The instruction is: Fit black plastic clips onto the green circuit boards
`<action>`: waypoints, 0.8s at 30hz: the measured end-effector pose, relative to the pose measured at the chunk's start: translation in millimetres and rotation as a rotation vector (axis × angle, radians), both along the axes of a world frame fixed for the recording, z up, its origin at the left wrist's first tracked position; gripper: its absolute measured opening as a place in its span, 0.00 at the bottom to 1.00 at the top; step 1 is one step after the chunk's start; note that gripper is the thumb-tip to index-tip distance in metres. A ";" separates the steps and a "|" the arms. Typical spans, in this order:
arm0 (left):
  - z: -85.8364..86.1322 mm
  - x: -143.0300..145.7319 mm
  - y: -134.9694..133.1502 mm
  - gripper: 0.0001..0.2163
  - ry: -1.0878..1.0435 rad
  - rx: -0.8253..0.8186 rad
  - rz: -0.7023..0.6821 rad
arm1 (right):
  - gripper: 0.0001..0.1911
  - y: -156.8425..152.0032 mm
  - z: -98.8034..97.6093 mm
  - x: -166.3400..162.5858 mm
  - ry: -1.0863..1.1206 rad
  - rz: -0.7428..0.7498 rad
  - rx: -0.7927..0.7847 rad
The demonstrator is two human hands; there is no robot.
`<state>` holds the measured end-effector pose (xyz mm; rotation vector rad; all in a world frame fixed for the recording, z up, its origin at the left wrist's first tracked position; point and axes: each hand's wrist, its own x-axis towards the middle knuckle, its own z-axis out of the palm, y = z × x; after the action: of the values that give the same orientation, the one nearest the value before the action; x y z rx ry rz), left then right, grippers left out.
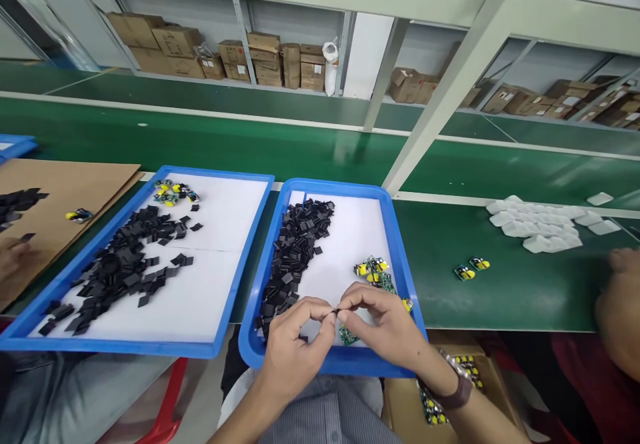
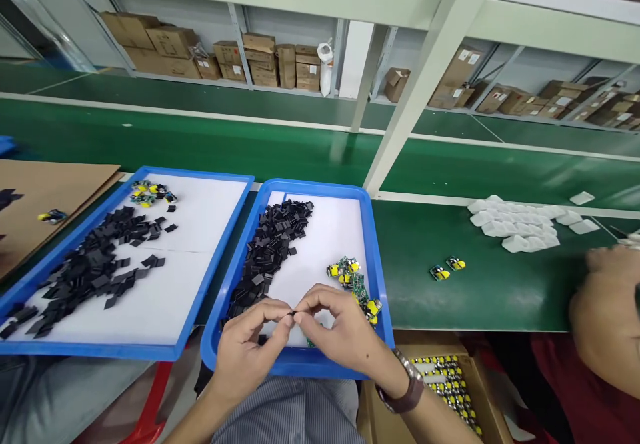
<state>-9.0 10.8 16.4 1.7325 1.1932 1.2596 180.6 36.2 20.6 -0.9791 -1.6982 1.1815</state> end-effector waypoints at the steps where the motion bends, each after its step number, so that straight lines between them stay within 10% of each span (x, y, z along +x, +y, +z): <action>1: -1.2 2.6 -1.2 0.06 -0.022 -0.027 0.032 | 0.03 -4.9 -3.0 -3.0 -0.039 -0.054 0.104; 8: -1.0 15.7 -5.0 0.08 -0.205 -0.191 0.097 | 0.24 -27.8 -19.1 -9.7 -0.392 -0.193 0.671; 24: -0.8 8.6 -3.9 0.07 0.027 -0.253 -0.157 | 0.05 -31.0 -16.3 18.5 0.177 -0.326 0.052</action>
<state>-0.4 6.8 15.6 1.6253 1.1536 0.9519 199.1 5.2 4.3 -1.0410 -1.3630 0.9738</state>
